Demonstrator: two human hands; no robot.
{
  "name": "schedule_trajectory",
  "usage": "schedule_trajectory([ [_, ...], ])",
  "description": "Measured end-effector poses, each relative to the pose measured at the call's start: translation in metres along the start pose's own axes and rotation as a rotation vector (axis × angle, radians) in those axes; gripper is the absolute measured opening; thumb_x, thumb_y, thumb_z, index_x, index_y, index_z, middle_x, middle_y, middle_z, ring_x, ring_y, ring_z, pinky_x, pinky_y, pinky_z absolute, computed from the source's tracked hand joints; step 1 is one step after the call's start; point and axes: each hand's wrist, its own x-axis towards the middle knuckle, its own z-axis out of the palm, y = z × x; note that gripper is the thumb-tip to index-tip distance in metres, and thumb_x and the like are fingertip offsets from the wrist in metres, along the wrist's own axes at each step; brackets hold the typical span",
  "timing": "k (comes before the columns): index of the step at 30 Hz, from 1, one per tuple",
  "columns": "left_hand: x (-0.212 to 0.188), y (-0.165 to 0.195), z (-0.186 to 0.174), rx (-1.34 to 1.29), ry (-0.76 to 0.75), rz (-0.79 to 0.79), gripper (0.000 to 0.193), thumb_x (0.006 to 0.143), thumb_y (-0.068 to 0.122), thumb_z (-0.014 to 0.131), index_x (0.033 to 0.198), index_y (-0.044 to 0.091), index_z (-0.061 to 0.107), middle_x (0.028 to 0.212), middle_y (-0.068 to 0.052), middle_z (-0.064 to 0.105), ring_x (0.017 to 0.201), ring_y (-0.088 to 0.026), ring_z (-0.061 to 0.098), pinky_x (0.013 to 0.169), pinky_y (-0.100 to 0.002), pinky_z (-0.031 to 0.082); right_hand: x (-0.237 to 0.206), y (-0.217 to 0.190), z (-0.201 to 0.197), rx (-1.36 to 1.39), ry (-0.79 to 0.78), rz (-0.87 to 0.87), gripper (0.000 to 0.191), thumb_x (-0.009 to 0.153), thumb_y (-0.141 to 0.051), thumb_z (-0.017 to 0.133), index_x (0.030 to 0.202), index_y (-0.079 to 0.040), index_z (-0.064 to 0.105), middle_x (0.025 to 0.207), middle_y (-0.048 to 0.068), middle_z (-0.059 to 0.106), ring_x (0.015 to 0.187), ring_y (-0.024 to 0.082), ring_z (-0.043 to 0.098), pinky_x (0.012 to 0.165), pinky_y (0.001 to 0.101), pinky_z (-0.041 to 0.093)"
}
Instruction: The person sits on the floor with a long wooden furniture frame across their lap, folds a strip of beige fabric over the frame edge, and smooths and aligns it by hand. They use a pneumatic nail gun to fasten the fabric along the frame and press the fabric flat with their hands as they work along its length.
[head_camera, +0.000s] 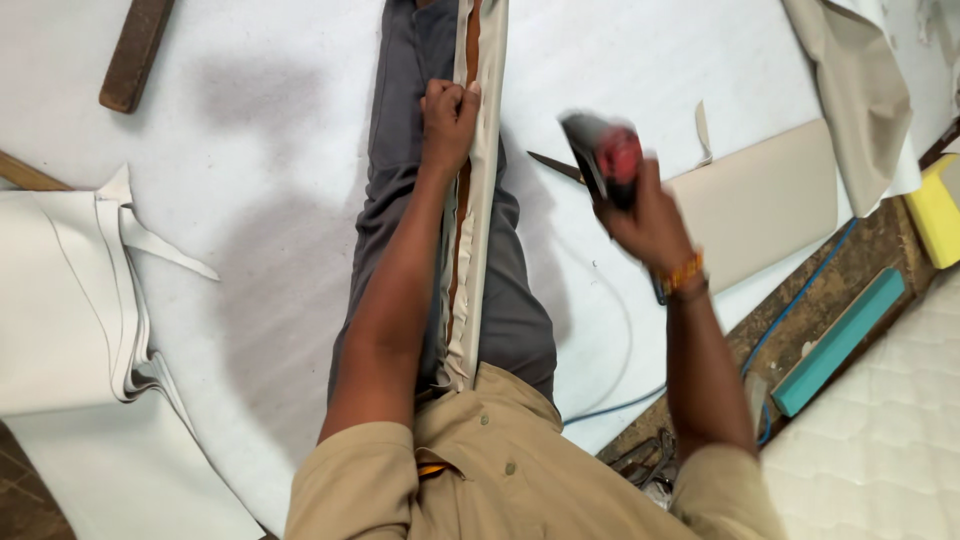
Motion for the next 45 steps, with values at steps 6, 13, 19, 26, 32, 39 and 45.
schedule_trajectory([
  [6,-0.041,0.024,-0.02,0.26,-0.101,-0.07,0.048,0.104,0.047,0.058,0.084,0.005,0.072,0.092,-0.013,0.061,0.087,-0.03,0.055,0.078,-0.046,0.045,-0.13,0.106,0.124,-0.001,0.146,0.124,0.046,0.089,-0.016,0.075,0.124,0.0,0.051,0.101,0.024,0.068,0.091,0.046,0.064,0.076,0.0517,0.051],
  [13,-0.084,0.022,-0.021,0.214,-0.173,-0.234,0.061,0.107,0.052,0.051,0.069,0.005,0.05,0.066,-0.01,0.052,0.067,-0.022,0.048,0.07,-0.04,0.043,-0.172,0.142,0.224,-0.234,0.148,0.15,0.053,0.081,-0.018,0.079,0.123,0.002,0.056,0.106,0.022,0.063,0.093,0.043,0.061,0.081,0.0513,0.05],
  [19,-0.09,-0.015,-0.007,-0.045,-0.034,-0.034,0.056,0.108,0.048,0.056,0.072,0.006,0.046,0.076,-0.001,0.045,0.074,-0.014,0.043,0.067,-0.033,0.044,-0.136,0.112,0.174,0.018,0.248,0.003,0.027,0.099,-0.019,0.073,0.118,-0.003,0.063,0.118,0.019,0.065,0.106,0.039,0.064,0.091,0.0458,0.052],
  [26,-0.085,-0.035,-0.008,-0.365,-0.143,-0.073,0.055,0.11,0.045,0.052,0.069,0.008,0.049,0.069,0.004,0.049,0.064,-0.006,0.043,0.058,-0.026,0.039,-0.025,-0.013,0.188,0.076,0.155,-0.137,0.128,0.084,-0.09,0.052,0.164,0.001,0.011,0.169,0.028,0.028,0.158,0.049,0.013,0.126,0.0638,0.014],
  [32,-0.087,-0.044,-0.005,-0.488,-0.089,-0.193,0.05,0.109,0.041,0.053,0.069,0.011,0.055,0.064,0.004,0.055,0.058,-0.005,0.046,0.053,-0.024,0.04,0.021,-0.027,0.206,0.154,-0.058,-0.059,0.123,0.09,-0.081,0.054,0.163,0.001,0.001,0.168,0.023,0.024,0.158,0.052,0.003,0.12,0.0742,0.005],
  [39,-0.093,-0.061,0.002,-0.527,-0.056,-0.12,0.048,0.111,0.037,0.051,0.072,0.011,0.055,0.065,0.003,0.056,0.058,-0.005,0.046,0.054,-0.024,0.039,0.011,-0.011,0.223,0.147,0.016,-0.179,0.104,0.106,-0.068,0.052,0.167,-0.002,0.001,0.177,0.022,0.012,0.163,0.047,0.003,0.124,0.0734,0.009],
  [45,-0.095,-0.066,0.002,-0.555,-0.069,-0.079,0.048,0.112,0.038,0.05,0.072,0.011,0.054,0.062,0.004,0.053,0.055,-0.004,0.043,0.052,-0.024,0.035,0.002,-0.022,0.217,0.041,0.099,-0.224,0.086,0.115,-0.056,0.048,0.17,-0.006,0.004,0.178,0.016,0.01,0.167,0.042,0.007,0.129,0.0723,0.009],
])
